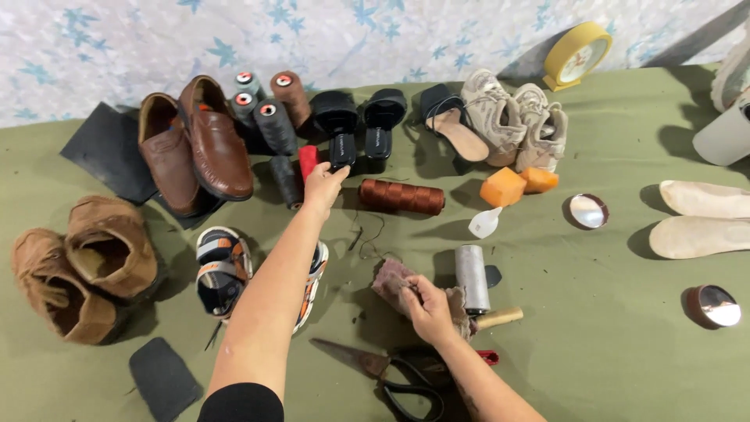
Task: The person wipes a black high-heeled shoe with a cloth, then uses a red utility knife to scrape the sole of a child's sneaker. The person handles the shoes and tools on a table covered with various shoe repair supplies.
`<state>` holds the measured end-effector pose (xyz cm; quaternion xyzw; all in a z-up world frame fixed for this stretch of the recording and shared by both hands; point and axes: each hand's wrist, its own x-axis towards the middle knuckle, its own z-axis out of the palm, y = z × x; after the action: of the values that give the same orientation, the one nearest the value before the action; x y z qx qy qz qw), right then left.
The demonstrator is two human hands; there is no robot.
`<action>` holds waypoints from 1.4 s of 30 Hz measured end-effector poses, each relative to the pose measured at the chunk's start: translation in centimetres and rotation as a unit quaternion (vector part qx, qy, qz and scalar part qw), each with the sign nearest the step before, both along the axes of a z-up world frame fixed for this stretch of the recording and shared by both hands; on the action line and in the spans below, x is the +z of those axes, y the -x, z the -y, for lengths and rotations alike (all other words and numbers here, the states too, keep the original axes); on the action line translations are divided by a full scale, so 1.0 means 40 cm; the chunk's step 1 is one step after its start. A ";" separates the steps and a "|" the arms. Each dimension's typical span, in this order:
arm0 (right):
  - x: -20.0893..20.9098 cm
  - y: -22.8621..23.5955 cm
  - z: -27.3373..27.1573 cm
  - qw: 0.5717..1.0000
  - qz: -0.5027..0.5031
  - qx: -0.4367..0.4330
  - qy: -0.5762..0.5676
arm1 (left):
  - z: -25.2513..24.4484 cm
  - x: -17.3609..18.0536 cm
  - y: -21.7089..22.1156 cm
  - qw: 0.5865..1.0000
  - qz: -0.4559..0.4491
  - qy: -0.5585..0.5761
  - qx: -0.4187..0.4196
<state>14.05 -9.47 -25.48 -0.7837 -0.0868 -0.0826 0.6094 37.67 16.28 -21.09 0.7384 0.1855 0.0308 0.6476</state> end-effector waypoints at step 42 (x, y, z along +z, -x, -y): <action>0.285 0.074 -0.045 0.943 0.067 -0.131 -0.297 | 0.044 -0.006 0.992 0.953 0.161 0.255 0.021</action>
<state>11.07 -7.68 -14.08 -0.5641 0.0038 -0.2361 0.7912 -2.00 14.52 -21.32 0.5301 0.0957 0.1149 0.8346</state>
